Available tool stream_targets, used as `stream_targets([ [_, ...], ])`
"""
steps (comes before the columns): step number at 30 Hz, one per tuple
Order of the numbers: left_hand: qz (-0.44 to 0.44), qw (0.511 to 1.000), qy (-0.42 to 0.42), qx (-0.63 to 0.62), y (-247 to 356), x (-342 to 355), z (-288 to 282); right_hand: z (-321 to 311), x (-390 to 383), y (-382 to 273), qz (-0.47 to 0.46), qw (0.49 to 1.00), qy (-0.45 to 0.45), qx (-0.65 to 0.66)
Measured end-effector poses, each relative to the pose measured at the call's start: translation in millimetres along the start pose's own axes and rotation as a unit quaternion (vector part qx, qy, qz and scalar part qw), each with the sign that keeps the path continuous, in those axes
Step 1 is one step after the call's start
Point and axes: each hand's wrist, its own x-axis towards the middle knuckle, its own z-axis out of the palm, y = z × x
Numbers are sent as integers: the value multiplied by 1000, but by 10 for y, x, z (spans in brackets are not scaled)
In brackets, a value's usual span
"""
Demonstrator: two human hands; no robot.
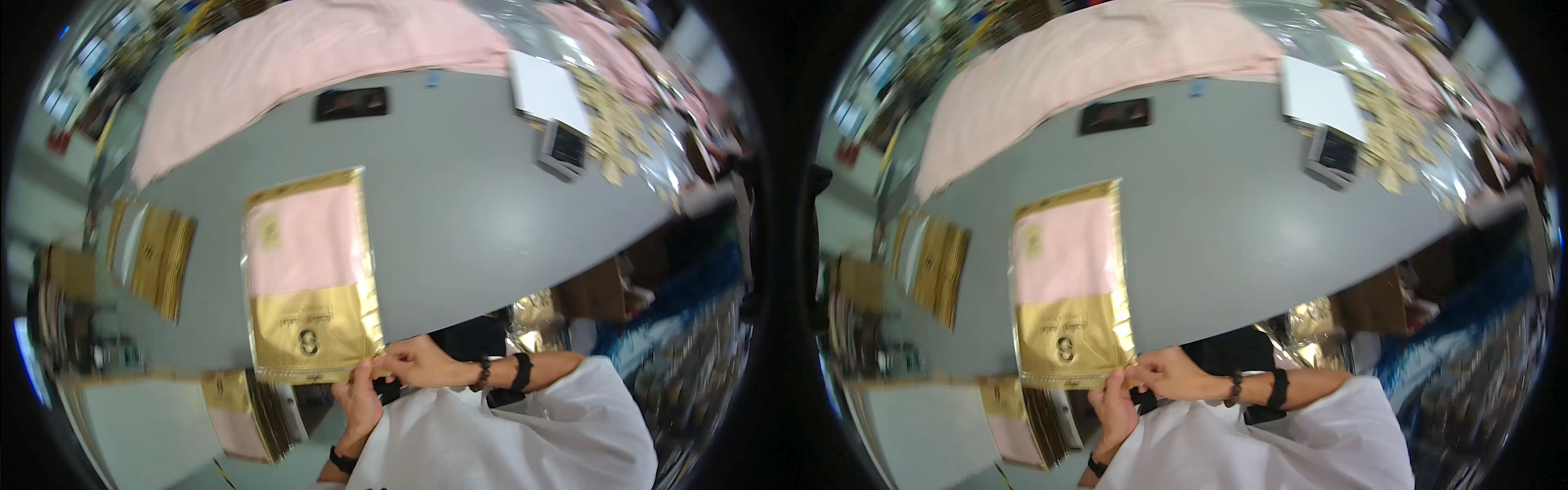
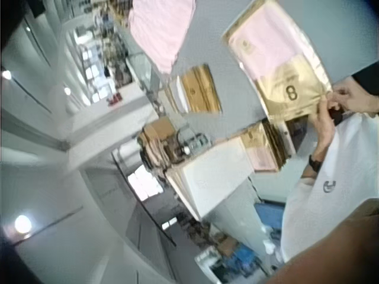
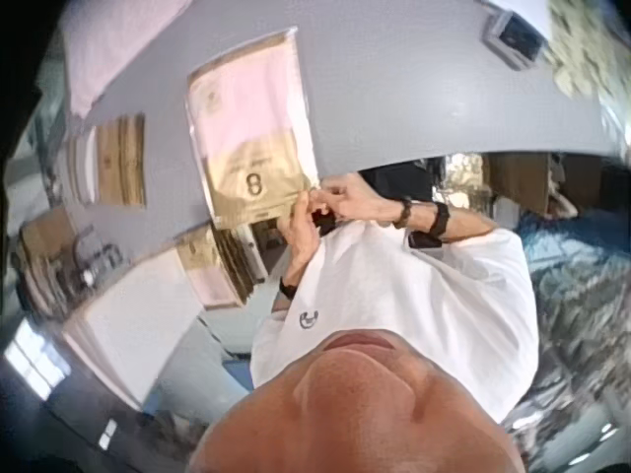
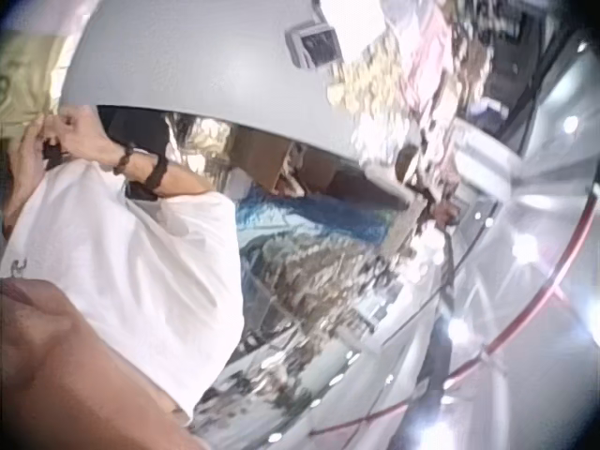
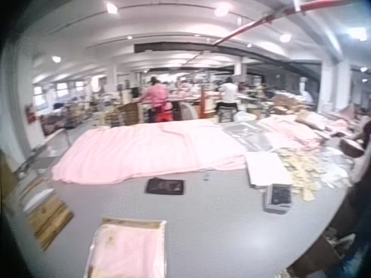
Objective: The person folds a pink cloth on a gray table, places a size tag on it, and inserts it into a gold mailing bag. The process is repeated for multiple items, with each folded cloth being sealed in a bag and set aside.
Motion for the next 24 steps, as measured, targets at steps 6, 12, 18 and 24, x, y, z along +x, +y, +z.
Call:
stream_targets([
  [6, 13, 1000, 1, -8, 68, 21, -130, -102, -113, -177, 34, 998, 26, -50],
  [12, 79, 990, 70, -90, 364, 185, -512, -371, -173, -369, 0, 997, 52, -54],
  [18, -52, 989, -47, -130, 296, 240, -629, -701, -24, -516, -59, 989, 138, 19],
  [24, -124, 963, -195, -136, 54, 219, -352, -497, 232, -458, -87, 967, 156, 181],
])
